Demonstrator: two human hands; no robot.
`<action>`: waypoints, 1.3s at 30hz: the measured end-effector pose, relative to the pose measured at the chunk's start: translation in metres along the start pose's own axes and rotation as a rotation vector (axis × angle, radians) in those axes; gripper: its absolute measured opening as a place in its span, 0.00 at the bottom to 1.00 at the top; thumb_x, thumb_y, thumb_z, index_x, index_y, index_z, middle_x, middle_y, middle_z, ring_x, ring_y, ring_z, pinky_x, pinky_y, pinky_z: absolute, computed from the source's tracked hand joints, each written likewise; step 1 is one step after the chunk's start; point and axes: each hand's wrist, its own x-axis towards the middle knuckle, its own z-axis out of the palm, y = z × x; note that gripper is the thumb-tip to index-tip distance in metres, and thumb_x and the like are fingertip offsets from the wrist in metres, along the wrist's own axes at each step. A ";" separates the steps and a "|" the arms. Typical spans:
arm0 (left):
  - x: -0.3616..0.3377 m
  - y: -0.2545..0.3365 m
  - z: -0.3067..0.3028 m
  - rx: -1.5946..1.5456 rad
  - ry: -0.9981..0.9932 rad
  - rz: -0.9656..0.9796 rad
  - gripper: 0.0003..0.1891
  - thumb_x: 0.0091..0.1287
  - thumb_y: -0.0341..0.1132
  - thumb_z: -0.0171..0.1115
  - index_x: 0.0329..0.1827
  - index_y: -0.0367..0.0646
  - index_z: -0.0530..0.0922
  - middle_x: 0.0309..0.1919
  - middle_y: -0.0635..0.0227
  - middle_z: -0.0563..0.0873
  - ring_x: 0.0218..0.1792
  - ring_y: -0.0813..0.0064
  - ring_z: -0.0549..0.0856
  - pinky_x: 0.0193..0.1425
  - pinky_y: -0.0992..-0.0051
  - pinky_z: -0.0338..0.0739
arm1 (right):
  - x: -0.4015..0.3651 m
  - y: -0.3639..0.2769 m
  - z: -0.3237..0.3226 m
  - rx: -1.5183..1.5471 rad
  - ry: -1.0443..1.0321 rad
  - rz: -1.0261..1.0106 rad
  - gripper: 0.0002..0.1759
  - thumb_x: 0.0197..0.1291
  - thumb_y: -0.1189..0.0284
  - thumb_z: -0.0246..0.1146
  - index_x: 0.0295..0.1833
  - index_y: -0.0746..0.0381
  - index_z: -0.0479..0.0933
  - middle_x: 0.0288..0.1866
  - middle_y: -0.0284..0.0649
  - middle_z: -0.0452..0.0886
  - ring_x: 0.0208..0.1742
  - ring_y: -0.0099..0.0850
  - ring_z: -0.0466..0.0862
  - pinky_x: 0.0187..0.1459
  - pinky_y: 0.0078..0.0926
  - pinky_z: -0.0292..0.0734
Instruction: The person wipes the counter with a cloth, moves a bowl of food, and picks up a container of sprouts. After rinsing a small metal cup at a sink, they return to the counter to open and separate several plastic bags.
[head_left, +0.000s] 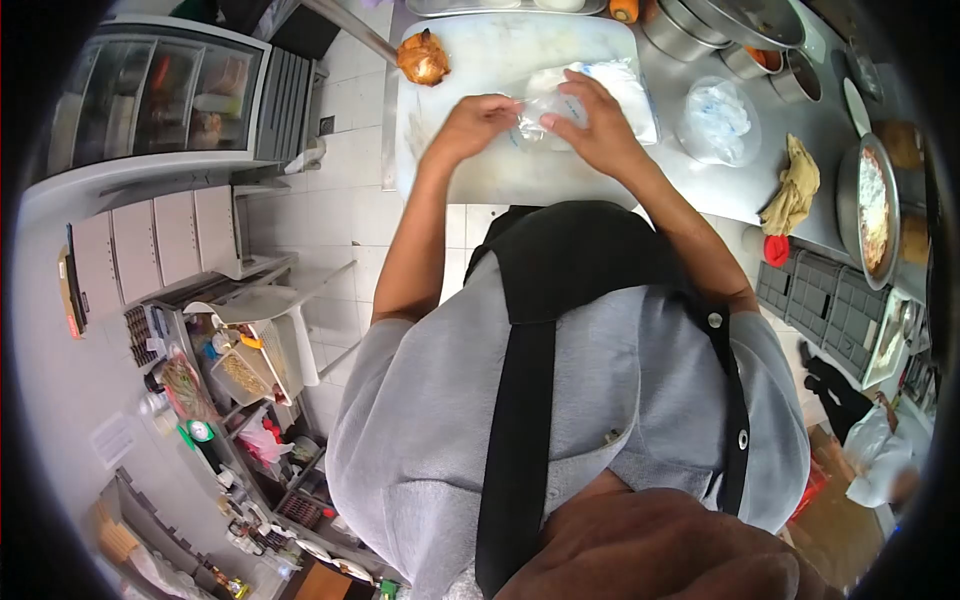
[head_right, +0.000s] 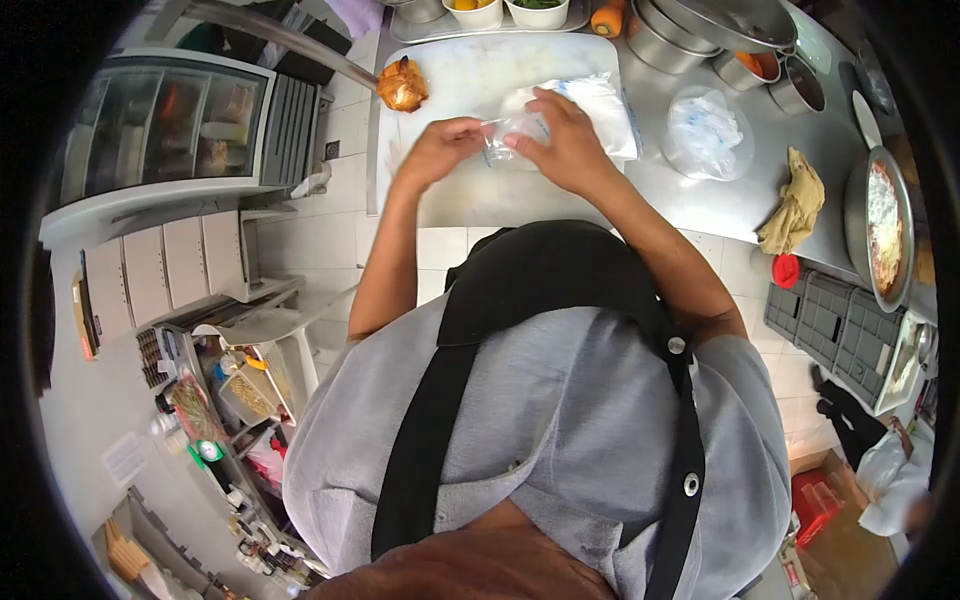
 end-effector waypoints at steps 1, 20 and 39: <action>0.001 0.002 0.013 0.089 0.057 0.033 0.19 0.57 0.30 0.68 0.52 0.39 0.79 0.37 0.67 0.84 0.35 0.75 0.80 0.44 0.76 0.75 | 0.002 0.005 -0.001 0.059 0.016 0.038 0.30 0.53 0.58 0.69 0.58 0.63 0.73 0.65 0.50 0.69 0.65 0.46 0.69 0.63 0.37 0.66; 0.011 0.013 0.041 0.370 -0.010 0.067 0.14 0.60 0.23 0.56 0.50 0.39 0.76 0.41 0.56 0.84 0.43 0.61 0.83 0.49 0.68 0.75 | 0.018 0.008 0.012 -0.242 -0.421 0.008 0.45 0.42 0.58 0.73 0.68 0.52 0.63 0.77 0.44 0.50 0.78 0.42 0.46 0.74 0.50 0.37; -0.011 0.019 -0.024 -0.399 -0.040 -0.071 0.10 0.62 0.28 0.65 0.46 0.41 0.78 0.36 0.72 0.82 0.36 0.81 0.78 0.43 0.79 0.72 | 0.013 0.022 0.009 -0.259 -0.352 0.022 0.36 0.46 0.61 0.70 0.64 0.51 0.68 0.74 0.40 0.57 0.77 0.38 0.51 0.75 0.46 0.40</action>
